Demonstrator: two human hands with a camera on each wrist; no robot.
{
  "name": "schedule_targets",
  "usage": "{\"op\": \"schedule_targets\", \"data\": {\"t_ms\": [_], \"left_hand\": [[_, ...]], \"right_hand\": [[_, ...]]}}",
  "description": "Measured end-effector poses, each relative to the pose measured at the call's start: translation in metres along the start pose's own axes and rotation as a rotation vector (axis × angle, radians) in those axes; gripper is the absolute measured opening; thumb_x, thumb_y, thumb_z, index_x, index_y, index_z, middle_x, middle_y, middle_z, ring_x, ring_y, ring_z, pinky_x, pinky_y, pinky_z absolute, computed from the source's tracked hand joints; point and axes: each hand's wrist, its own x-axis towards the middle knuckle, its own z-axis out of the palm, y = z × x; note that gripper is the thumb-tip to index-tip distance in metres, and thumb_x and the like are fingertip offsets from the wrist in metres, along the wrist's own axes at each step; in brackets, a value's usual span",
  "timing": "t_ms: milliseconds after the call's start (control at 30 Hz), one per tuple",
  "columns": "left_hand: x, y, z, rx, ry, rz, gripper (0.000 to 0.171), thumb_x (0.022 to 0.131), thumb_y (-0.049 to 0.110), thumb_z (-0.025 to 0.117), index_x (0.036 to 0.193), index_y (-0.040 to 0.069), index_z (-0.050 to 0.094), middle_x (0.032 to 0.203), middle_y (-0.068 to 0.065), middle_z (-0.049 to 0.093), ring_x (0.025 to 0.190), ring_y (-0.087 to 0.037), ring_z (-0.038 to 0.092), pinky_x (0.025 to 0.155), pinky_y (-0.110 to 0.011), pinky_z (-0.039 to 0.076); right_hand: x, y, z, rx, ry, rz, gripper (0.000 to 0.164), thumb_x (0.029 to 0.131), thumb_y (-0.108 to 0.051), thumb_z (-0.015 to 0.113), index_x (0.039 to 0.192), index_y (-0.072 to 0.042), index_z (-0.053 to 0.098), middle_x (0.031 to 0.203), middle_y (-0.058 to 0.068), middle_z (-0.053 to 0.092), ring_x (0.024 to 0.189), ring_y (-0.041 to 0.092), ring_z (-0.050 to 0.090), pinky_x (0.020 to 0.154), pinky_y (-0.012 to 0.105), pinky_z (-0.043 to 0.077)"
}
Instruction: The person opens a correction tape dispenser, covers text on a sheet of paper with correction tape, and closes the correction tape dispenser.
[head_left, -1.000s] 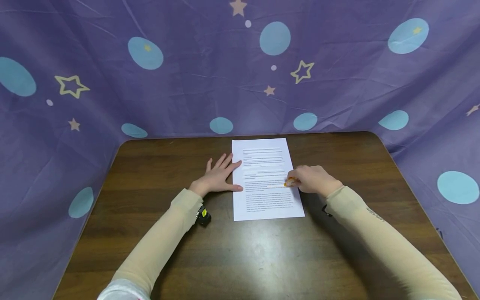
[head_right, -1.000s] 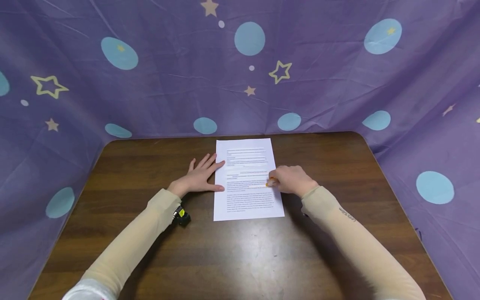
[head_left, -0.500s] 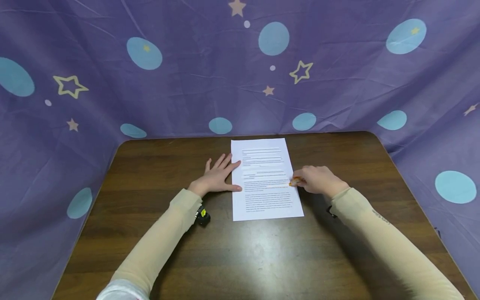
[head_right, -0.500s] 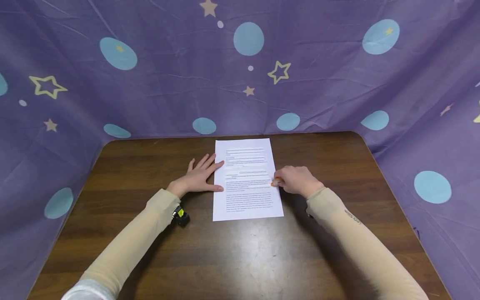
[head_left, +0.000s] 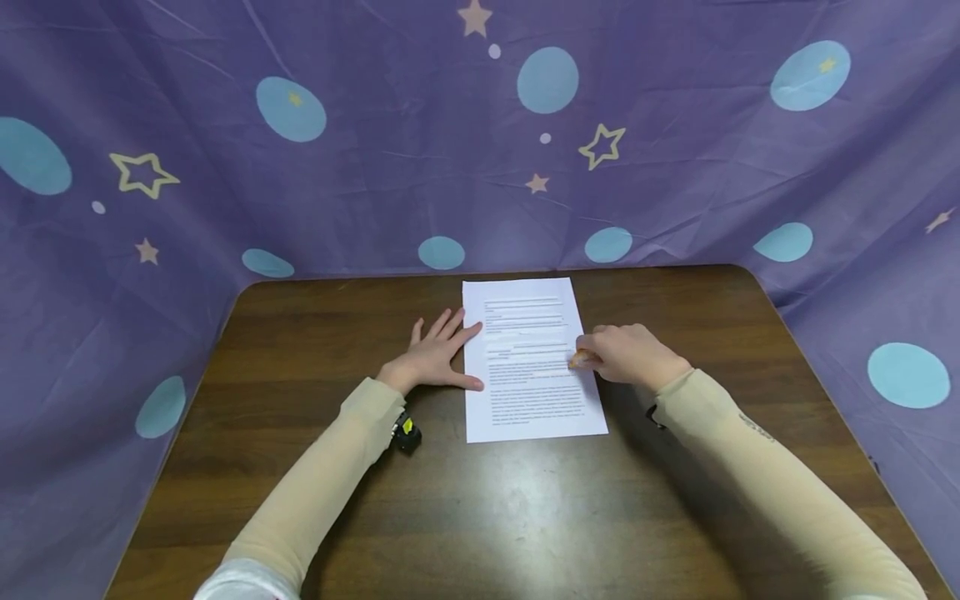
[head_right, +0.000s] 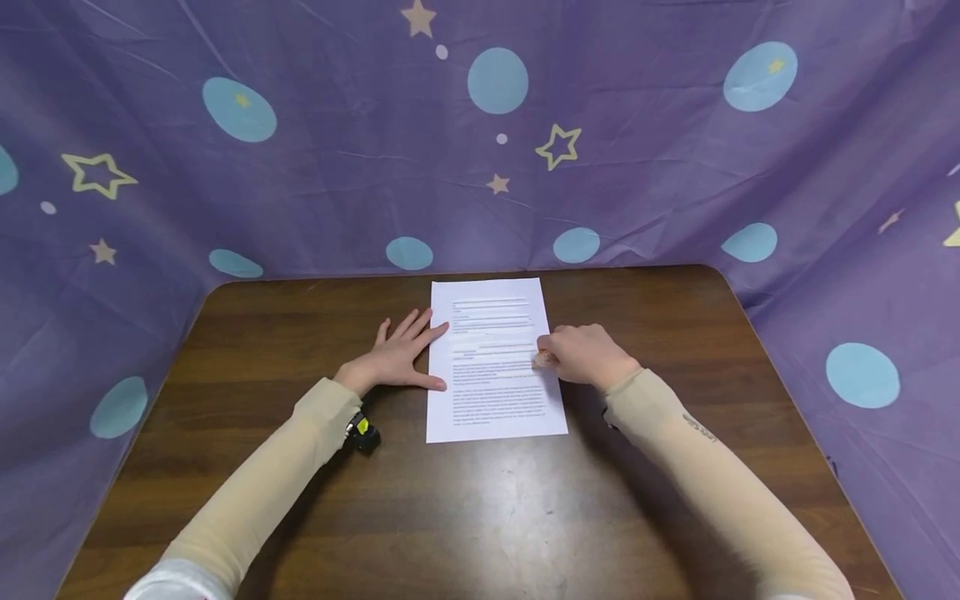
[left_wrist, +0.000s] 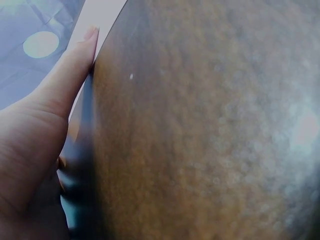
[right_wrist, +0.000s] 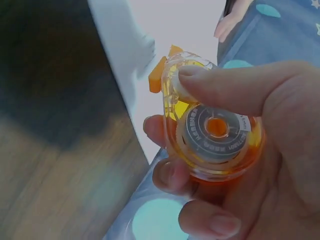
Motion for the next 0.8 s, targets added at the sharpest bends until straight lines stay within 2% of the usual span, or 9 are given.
{"op": "schedule_targets", "data": {"t_ms": [300,567,800], "left_hand": [[-0.005,0.007,-0.005,0.021,0.012,0.0,0.115,0.08,0.074,0.075,0.169,0.028,0.018,0.176,-0.009,-0.005,0.161,-0.032,-0.009,0.12,-0.071,-0.007],[-0.005,0.007,-0.007,0.018,-0.002,-0.003,0.109,0.086,0.072,0.069,0.169,0.027,0.015,0.176,-0.009,-0.006,0.161,-0.033,-0.01,0.12,-0.069,-0.008],[-0.005,0.007,-0.008,-0.001,-0.015,-0.004,0.11,0.086,0.073,0.069,0.169,0.027,0.014,0.176,-0.009,-0.007,0.161,-0.033,-0.011,0.12,-0.069,-0.01]], "right_hand": [[0.02,-0.014,0.005,0.038,-0.041,-0.028,0.025,0.094,-0.031,0.08,0.083,-0.016,0.063,0.07,0.0,0.053,0.06,0.017,0.052,0.053,0.042,0.048],[0.038,-0.029,0.017,0.055,-0.017,-0.1,0.018,0.094,-0.033,0.079,0.089,-0.02,0.068,0.073,-0.001,0.057,0.061,0.014,0.052,0.055,0.04,0.049],[0.056,-0.052,0.022,0.046,-0.032,-0.132,0.015,0.096,-0.03,0.078,0.096,-0.017,0.07,0.077,0.0,0.061,0.06,0.013,0.053,0.056,0.04,0.052]]}}
